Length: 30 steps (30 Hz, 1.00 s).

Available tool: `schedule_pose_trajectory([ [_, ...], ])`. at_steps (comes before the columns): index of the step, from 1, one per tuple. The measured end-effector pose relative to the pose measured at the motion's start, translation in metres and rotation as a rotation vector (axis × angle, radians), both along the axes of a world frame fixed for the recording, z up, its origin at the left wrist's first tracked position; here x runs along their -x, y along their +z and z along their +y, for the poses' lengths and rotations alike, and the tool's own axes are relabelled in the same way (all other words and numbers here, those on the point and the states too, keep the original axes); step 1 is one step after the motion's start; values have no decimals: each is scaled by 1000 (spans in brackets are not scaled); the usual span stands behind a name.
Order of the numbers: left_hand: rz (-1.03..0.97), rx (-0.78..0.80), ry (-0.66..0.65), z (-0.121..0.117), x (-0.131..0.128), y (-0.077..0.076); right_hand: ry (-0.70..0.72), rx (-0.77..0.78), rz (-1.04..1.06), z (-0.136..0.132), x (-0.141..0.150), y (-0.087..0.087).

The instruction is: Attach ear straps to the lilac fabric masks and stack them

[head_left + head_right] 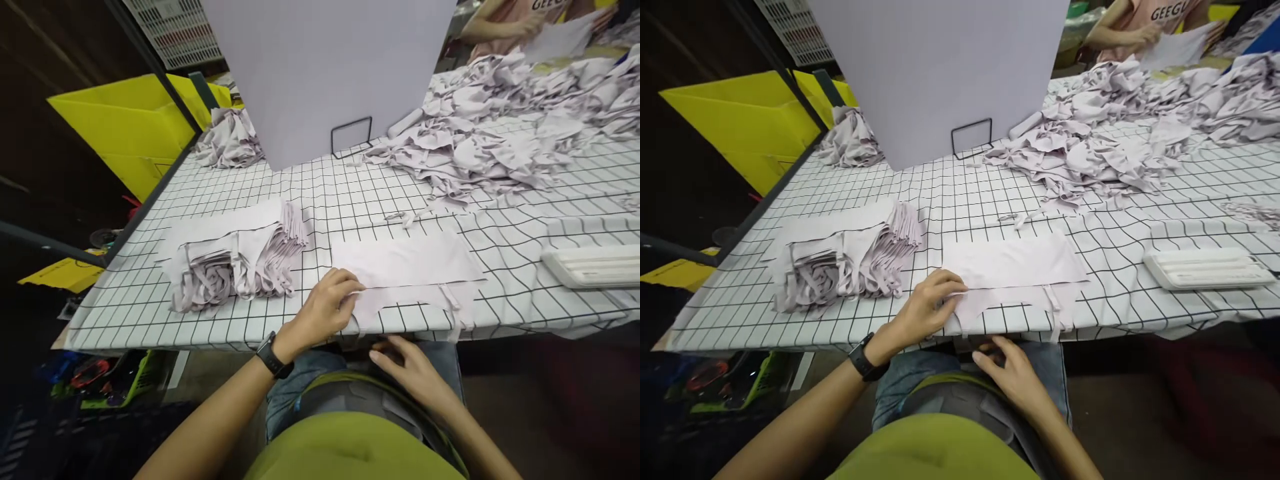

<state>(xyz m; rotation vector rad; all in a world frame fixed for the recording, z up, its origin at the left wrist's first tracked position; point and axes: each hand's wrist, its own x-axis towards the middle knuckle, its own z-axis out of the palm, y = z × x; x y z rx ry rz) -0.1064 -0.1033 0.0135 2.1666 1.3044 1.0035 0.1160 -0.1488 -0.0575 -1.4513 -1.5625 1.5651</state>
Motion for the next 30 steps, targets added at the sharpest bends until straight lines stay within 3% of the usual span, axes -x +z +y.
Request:
schedule_pose_trajectory([
  [3, 12, -28, -61, -9, -8, -9, 17, -41, 15, 6, 20, -9],
  [5, 56, -23, -86, -12, -12, -12, 58, -69, 32, 6, 23, -3],
  [11, 254, 26, -112, -17, -13, -11, 156, -78, 5, -24, -7, 47],
  [15, 283, 20, -97, -18, -13, -11, 197, -8, -59, -50, -35, 80],
  [18, 274, 0, -98, -18, -14, -13, 202, 63, -91, -64, -51, 95],
  [20, 265, -9, -102, -18, -14, -13, 164, 101, -95, -74, -58, 101],
  [26, 261, -8, -91, -17, -13, -15, -143, 82, -50, -91, -66, 123],
  [30, 206, -32, -79, -22, -17, -12, -268, 167, 342, -72, -60, 129],
])
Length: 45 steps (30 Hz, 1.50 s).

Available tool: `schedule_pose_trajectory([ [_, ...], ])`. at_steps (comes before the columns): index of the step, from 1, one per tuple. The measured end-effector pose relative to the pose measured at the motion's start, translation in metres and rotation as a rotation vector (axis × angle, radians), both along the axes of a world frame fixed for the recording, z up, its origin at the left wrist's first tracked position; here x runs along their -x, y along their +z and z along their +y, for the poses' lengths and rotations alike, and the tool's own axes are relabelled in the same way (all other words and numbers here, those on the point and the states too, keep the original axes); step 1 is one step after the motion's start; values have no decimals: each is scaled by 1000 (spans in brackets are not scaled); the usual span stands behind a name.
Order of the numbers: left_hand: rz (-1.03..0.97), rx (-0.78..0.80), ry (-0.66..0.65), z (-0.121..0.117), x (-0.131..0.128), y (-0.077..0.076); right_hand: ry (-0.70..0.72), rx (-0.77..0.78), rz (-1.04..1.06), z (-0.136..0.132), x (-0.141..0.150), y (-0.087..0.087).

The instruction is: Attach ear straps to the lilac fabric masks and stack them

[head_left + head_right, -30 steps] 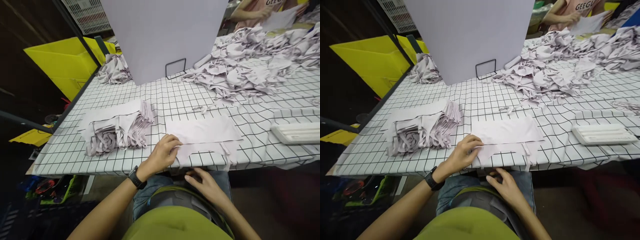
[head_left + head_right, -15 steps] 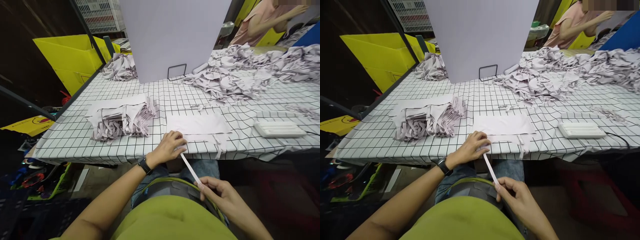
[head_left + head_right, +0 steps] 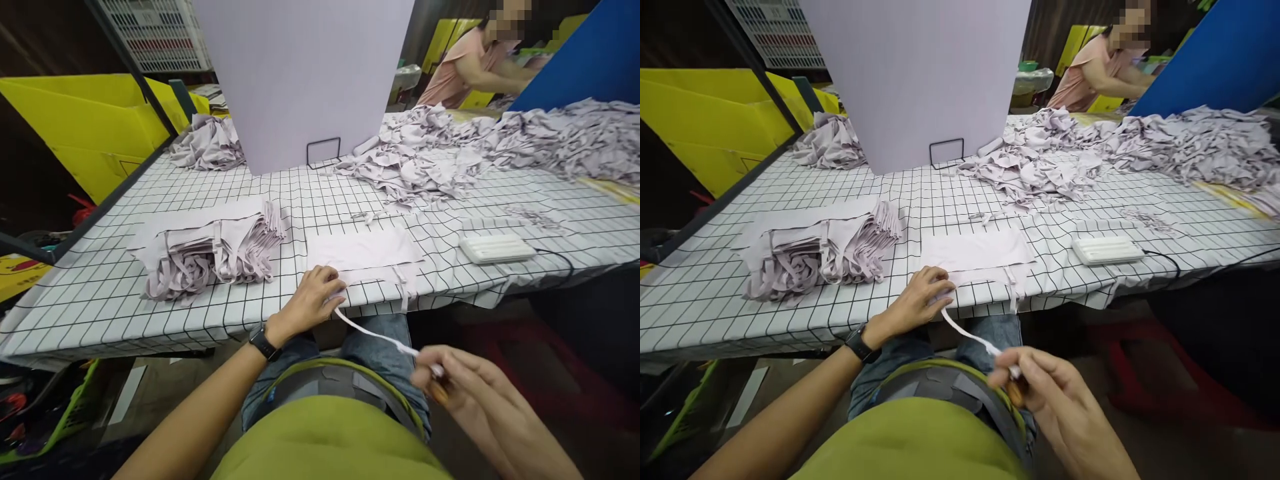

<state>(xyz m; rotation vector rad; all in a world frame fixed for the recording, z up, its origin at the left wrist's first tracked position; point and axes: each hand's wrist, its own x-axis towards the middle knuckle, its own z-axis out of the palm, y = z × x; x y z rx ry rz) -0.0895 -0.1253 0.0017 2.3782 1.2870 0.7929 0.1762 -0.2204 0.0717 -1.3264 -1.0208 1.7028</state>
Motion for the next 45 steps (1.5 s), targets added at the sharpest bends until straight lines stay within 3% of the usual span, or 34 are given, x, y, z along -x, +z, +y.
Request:
schedule_pose_trajectory([
  [2, -153, -30, 15, -8, -5, 11, -43, 17, 184, 17, 8, -3],
  [5, -400, -60, 24, -24, -15, 36, -32, 34, 235, 40, 23, -9],
  [8, -355, -109, -22, -33, -22, 55, 36, 44, 221, 53, 38, -14],
  [10, -255, -171, -27, -33, -23, 59, 81, 47, 245, 57, 44, -17],
  [16, 52, -329, -67, -27, -19, 51, 100, 85, 247, 63, 50, -23],
  [23, 74, -370, -29, -23, -21, 42, 76, 81, 143, 68, 49, -28],
  [34, 8, -286, -3, -18, -26, 33, 111, 77, 62, 77, 53, -23],
  [39, -9, -201, -12, -17, -27, 29, 131, 86, 46, 79, 54, -31],
  [42, -107, -101, 5, -16, -27, 31, 163, -11, -108, 80, 52, -35],
  [45, -271, 73, 51, -15, -25, 37, 225, -219, -338, 81, 50, -32],
])
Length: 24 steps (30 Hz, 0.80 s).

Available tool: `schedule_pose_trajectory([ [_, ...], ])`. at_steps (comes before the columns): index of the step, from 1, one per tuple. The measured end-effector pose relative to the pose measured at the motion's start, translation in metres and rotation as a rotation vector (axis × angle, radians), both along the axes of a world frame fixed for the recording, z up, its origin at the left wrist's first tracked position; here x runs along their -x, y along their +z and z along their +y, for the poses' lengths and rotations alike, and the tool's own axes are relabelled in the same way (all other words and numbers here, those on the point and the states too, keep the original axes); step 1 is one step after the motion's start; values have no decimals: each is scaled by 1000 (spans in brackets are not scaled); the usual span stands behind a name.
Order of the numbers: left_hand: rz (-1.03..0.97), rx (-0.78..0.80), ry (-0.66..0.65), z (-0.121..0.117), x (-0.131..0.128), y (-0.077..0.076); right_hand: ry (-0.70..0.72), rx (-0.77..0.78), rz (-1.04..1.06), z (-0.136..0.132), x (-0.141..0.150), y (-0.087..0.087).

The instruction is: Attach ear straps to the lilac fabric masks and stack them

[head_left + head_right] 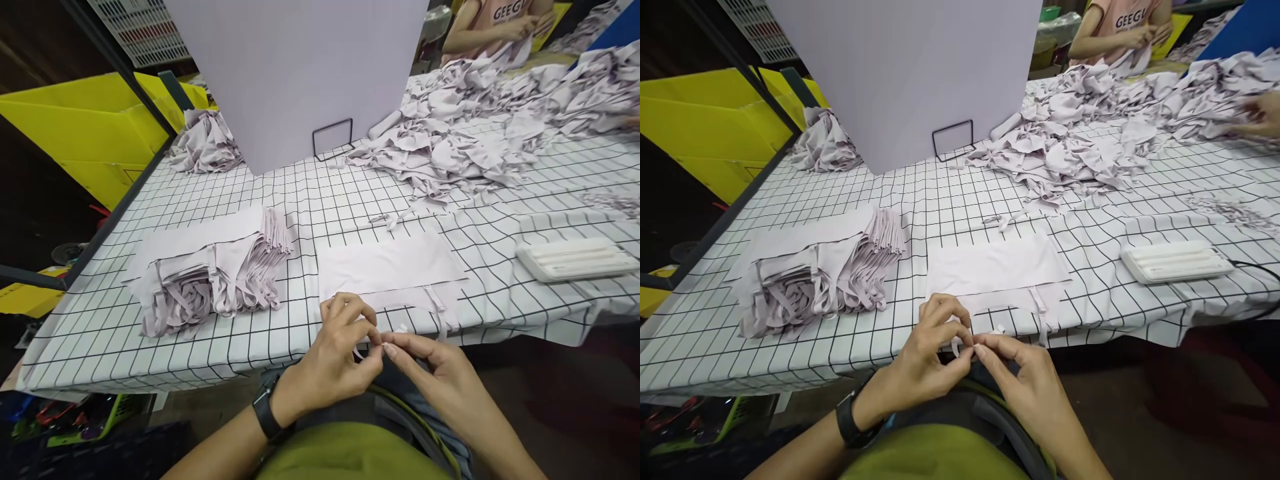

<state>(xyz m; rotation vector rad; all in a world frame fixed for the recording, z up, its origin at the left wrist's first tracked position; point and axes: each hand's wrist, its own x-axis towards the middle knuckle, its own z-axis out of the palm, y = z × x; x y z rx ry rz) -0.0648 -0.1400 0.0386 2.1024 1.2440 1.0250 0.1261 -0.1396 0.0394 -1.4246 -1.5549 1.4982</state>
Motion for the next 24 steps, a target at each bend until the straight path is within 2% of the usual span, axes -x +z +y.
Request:
schedule_pose_trajectory([
  [3, -103, 224, -32, 3, 6, 9, 118, -194, -140, 1, -1, 5],
  [5, -98, 333, -85, 6, 12, 14, 194, -259, -179, 2, -1, 6],
  [7, -61, 380, -133, 10, 18, 16, 228, -284, -190, 4, 0, 6],
  [9, -32, 379, -152, 15, 22, 15, 192, -268, -173, 6, 2, 4],
  [12, 30, 265, -83, 28, 22, 4, -36, -135, -92, 9, 6, 0],
  [14, 159, 152, -37, 38, 19, -6, -232, 34, -15, 12, 9, -1],
  [16, 325, 67, -27, 49, 13, -16, -368, 206, 76, 16, 12, -2],
  [20, 500, 0, 14, 64, 4, -25, -468, 397, 274, 29, 15, -2],
  [24, 454, -29, 49, 72, 3, -29, -534, 547, 363, 42, 19, 0],
])
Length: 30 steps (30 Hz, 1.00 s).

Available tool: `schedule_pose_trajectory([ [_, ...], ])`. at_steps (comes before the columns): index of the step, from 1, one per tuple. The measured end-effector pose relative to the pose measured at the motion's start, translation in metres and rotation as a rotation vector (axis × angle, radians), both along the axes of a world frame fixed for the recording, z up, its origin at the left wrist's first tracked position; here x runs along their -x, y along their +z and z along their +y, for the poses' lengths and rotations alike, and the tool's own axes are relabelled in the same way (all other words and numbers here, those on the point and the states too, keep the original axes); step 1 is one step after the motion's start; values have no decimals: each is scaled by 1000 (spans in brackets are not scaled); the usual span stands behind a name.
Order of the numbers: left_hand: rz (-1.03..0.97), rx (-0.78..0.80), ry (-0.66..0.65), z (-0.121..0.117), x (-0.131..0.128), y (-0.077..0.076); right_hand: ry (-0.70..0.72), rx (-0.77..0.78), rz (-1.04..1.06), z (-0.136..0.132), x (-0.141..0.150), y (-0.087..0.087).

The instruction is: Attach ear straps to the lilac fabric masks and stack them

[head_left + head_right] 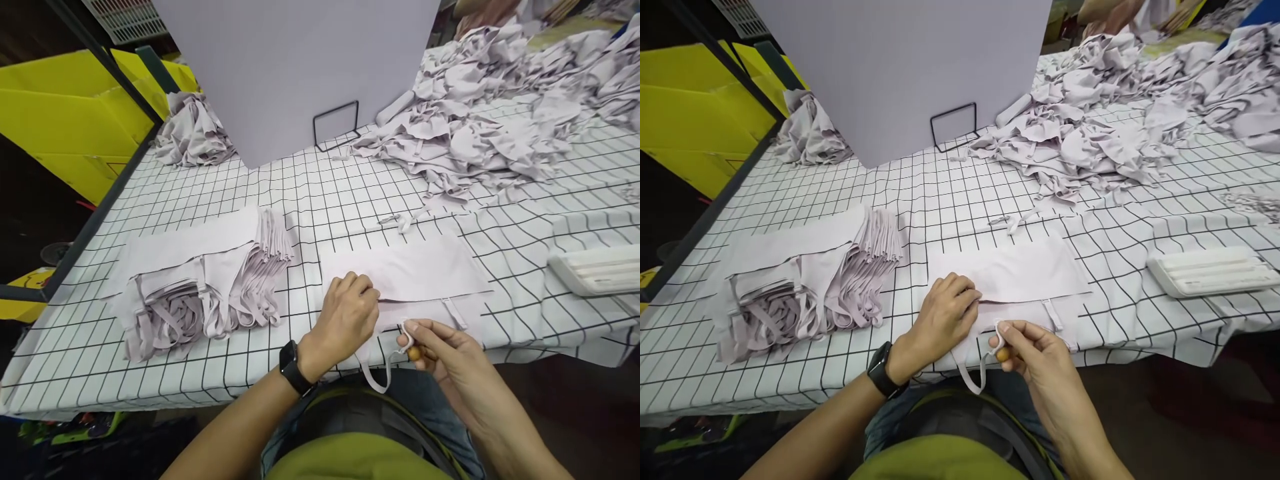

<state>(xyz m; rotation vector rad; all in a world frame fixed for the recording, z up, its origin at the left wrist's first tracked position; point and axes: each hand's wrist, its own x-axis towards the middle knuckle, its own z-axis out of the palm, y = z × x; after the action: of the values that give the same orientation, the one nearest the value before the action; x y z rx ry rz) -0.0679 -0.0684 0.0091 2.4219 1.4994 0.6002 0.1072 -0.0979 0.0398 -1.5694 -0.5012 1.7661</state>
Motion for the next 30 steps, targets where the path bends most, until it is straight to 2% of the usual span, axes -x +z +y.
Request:
schedule_pose_trajectory([
  [5, -254, -44, 24, 2, 1, -6, -62, 63, 48, 11, 11, 1],
  [8, -316, -105, 5, 1, 0, -7, -117, 87, 53, 17, 18, 0],
  [14, -292, -165, -49, 0, -2, -8, -184, 105, 31, 26, 24, -1],
  [30, -202, -182, -84, -2, -3, -11, -165, 105, -5, 30, 25, 1],
])
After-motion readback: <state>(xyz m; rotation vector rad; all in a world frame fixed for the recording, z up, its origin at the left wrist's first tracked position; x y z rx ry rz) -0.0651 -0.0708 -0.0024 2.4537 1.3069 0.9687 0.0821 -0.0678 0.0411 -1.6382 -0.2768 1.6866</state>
